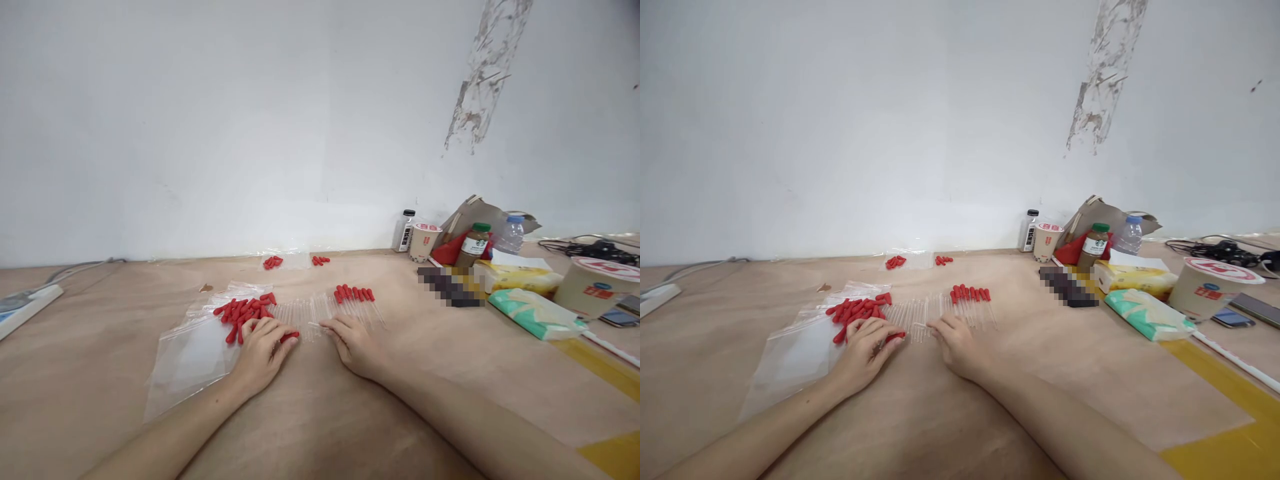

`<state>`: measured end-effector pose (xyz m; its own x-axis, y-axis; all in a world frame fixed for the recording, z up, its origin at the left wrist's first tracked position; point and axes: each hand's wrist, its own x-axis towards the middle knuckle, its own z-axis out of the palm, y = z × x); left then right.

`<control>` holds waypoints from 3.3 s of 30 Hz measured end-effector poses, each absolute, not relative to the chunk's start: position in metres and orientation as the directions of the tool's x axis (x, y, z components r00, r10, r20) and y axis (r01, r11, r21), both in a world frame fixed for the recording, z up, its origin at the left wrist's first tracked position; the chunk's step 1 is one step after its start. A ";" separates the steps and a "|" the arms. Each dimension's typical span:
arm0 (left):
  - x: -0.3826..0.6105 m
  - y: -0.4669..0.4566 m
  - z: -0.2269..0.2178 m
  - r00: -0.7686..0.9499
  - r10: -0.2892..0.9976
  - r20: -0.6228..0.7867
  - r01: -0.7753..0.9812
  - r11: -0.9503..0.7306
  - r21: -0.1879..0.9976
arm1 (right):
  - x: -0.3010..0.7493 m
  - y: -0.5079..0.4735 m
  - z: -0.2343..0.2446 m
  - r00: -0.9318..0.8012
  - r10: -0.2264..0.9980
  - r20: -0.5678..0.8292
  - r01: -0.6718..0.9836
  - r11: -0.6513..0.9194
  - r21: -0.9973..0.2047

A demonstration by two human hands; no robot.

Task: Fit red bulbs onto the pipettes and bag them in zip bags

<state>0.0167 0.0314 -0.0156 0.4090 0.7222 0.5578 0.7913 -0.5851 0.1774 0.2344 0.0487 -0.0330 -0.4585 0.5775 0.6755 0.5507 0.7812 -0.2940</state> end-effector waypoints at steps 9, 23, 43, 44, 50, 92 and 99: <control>0.019 0.032 -0.018 0.427 0.707 0.563 0.758 -0.620 0.204 | 0.228 0.046 -0.035 -0.509 0.534 0.675 0.524 0.814 -0.250; 0.023 0.023 -0.011 0.553 0.632 0.543 0.683 -0.717 0.139 | 0.234 0.047 -0.032 -0.614 0.484 0.624 0.561 0.823 -0.087; 0.023 0.027 -0.015 0.642 0.552 0.533 0.614 -0.786 0.075 | 0.221 0.038 -0.027 -0.625 0.591 0.510 0.605 0.780 -0.162; 0.023 0.028 -0.015 0.651 0.541 0.532 0.608 -0.791 0.061 | 0.220 0.039 -0.027 -0.627 0.596 0.501 0.608 0.777 -0.164; 0.020 0.034 -0.008 0.690 0.470 0.550 0.603 -0.794 -0.079 | 0.217 0.040 -0.021 -0.670 0.608 0.426 0.593 0.784 -0.185; -0.001 0.044 -0.017 0.429 0.683 0.592 0.836 -0.548 0.026 | 0.281 0.101 -0.011 -0.017 0.963 0.270 0.940 0.107 -0.324; 0.002 0.045 -0.016 0.352 0.698 0.624 0.884 -0.467 0.024 | 0.274 0.100 -0.012 0.024 0.981 0.192 0.974 0.021 -0.227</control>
